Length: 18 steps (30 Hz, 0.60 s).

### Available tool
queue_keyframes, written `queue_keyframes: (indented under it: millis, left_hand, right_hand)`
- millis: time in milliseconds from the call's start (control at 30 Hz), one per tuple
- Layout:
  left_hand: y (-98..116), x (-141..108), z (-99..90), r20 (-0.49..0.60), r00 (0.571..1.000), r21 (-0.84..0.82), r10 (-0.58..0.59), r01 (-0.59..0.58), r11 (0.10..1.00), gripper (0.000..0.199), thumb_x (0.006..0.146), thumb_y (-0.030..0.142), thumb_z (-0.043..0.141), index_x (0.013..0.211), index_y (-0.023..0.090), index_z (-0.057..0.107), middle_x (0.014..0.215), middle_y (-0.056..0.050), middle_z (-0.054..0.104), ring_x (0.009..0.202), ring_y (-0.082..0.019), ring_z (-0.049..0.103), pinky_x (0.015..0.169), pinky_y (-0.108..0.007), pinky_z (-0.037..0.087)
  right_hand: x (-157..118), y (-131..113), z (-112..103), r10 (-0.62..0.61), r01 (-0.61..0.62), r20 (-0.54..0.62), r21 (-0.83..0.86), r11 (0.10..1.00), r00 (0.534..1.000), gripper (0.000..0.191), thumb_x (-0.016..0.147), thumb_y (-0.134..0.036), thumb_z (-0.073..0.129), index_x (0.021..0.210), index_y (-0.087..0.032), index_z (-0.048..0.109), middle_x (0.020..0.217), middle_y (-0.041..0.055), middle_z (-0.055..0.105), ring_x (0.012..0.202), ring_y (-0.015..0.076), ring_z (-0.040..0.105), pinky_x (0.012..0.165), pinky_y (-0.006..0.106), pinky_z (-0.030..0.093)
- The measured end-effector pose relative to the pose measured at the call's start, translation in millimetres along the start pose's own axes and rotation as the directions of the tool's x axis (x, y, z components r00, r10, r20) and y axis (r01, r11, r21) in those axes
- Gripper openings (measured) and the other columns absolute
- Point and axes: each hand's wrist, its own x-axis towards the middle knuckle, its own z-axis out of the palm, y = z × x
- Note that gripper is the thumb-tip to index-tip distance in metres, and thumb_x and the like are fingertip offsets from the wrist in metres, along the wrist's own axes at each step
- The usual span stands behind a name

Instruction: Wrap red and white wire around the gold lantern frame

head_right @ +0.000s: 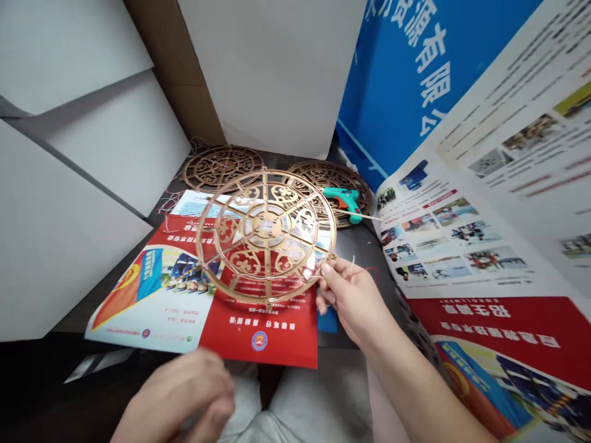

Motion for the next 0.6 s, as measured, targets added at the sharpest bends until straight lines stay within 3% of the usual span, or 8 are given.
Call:
queue_keyframes:
  millis: [33, 67, 100, 200, 333, 600]
  left_hand:
    - [-1, 9, 0.6, -0.148, 0.978, 0.116, 0.144, -0.128, 0.985, 0.013, 0.095, 0.013, 0.064, 0.094, 0.024, 0.072, 0.078, -0.001, 0.074, 0.07, -0.016, 0.066, 0.069, -0.029, 0.054]
    - [-3, 18, 2.2, -0.2, 0.945, 0.23, 0.258, -0.211, 0.95, 0.017, 0.093, 0.007, 0.066, 0.104, 0.02, 0.071, 0.084, -0.002, 0.075, 0.076, -0.016, 0.067, 0.075, -0.029, 0.055]
    - [-8, 25, 4.6, -0.233, 0.929, 0.317, 0.288, -0.207, 0.925, 0.021, 0.093, 0.006, 0.068, 0.11, 0.018, 0.07, 0.094, -0.005, 0.075, 0.087, -0.017, 0.067, 0.083, -0.032, 0.055]
    - [-26, 39, 11.7, -0.21, 0.95, 0.421, 0.233, -0.127, 0.898, 0.018, 0.096, 0.012, 0.07, 0.113, 0.017, 0.071, 0.111, -0.009, 0.07, 0.106, -0.021, 0.064, 0.096, -0.039, 0.053]
    - [-47, 40, 14.0, -0.159, 0.976, 0.466, 0.148, -0.058, 0.883, 0.019, 0.099, 0.019, 0.068, 0.117, 0.016, 0.072, 0.122, -0.011, 0.066, 0.116, -0.024, 0.061, 0.103, -0.042, 0.051]
    - [-48, 41, 15.3, -0.091, 0.992, 0.503, 0.091, -0.032, 0.864, 0.022, 0.102, 0.026, 0.063, 0.119, 0.018, 0.075, 0.124, -0.01, 0.067, 0.117, -0.027, 0.06, 0.103, -0.045, 0.048]
  right_hand:
    - [-6, 3, -3, 0.019, -0.019, -0.003, -0.009, 1.0, 1.0, 0.045, 0.069, -0.044, 0.097, 0.07, -0.014, 0.064, 0.057, -0.0037, 0.051, 0.044, 0.0045, 0.037, 0.039, 0.022, 0.045]
    - [-12, 5, -5, 0.04, -0.04, -0.013, -0.02, 0.999, 0.999, 0.046, 0.069, -0.045, 0.097, 0.07, -0.014, 0.064, 0.057, -0.0035, 0.051, 0.044, 0.0048, 0.039, 0.04, 0.021, 0.045]
    - [-16, 8, -7, 0.066, -0.067, -0.026, -0.037, 0.997, 0.998, 0.047, 0.069, -0.047, 0.097, 0.069, -0.014, 0.063, 0.058, -0.0034, 0.05, 0.045, 0.0054, 0.041, 0.041, 0.021, 0.046]
    - [-25, 12, -9, 0.113, -0.117, -0.058, -0.069, 0.991, 0.992, 0.052, 0.066, -0.052, 0.097, 0.067, -0.014, 0.062, 0.059, -0.0039, 0.048, 0.046, 0.006, 0.042, 0.041, 0.022, 0.046]
    - [-27, 14, -7, 0.133, -0.138, -0.056, -0.093, 0.986, 0.99, 0.054, 0.063, -0.055, 0.098, 0.067, -0.015, 0.062, 0.057, -0.0042, 0.049, 0.045, 0.0062, 0.044, 0.043, 0.023, 0.048]
    - [-23, 10, -13, 0.218, -0.215, -0.004, -0.166, 0.962, 0.976, 0.053, 0.063, -0.054, 0.097, 0.066, -0.014, 0.064, 0.056, -0.0019, 0.055, 0.043, 0.0081, 0.053, 0.044, 0.021, 0.048]
